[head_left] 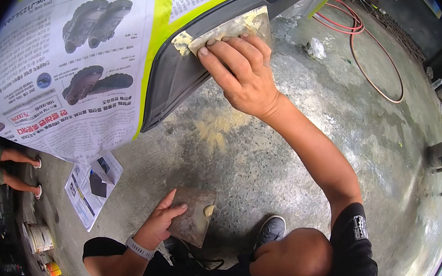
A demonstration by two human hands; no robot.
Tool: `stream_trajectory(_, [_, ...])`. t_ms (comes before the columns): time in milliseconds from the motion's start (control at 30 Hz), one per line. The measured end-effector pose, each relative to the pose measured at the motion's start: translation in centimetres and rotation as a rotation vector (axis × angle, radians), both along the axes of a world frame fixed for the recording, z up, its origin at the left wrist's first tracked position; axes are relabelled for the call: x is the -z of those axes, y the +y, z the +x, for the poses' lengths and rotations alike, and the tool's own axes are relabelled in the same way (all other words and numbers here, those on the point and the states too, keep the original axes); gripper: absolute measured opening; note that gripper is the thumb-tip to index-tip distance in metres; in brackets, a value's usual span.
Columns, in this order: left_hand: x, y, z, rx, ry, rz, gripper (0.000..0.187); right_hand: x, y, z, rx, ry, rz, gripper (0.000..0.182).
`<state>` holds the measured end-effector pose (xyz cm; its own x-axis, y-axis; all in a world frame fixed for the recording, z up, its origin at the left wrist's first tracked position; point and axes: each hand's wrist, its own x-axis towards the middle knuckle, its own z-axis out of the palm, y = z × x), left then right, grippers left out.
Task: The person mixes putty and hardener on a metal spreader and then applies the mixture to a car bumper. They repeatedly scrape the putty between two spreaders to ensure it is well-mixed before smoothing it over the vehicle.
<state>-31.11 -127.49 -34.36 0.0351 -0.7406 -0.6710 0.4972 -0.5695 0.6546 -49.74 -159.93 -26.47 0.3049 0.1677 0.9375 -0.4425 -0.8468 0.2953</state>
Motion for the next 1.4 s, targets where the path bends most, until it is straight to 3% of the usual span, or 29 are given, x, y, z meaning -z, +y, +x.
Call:
stream_trajectory(500, [0.1, 0.1, -0.4, 0.017, -0.004, 0.005, 0.058, 1.3, 0.3, -1.1, -0.009, 0.006, 0.011, 0.043])
stream_trajectory(1100, [-0.4, 0.1, -0.5, -0.043, -0.031, -0.039, 0.054, 2.3, 2.2, -3.4, -0.049, -0.059, 0.082, 0.053])
stream_trajectory(1400, [0.6, -2.6, -2.7, -0.202, 0.048, -0.248, 0.041, 12.9, 17.8, -5.2, -0.500, 0.049, 0.797, 0.069])
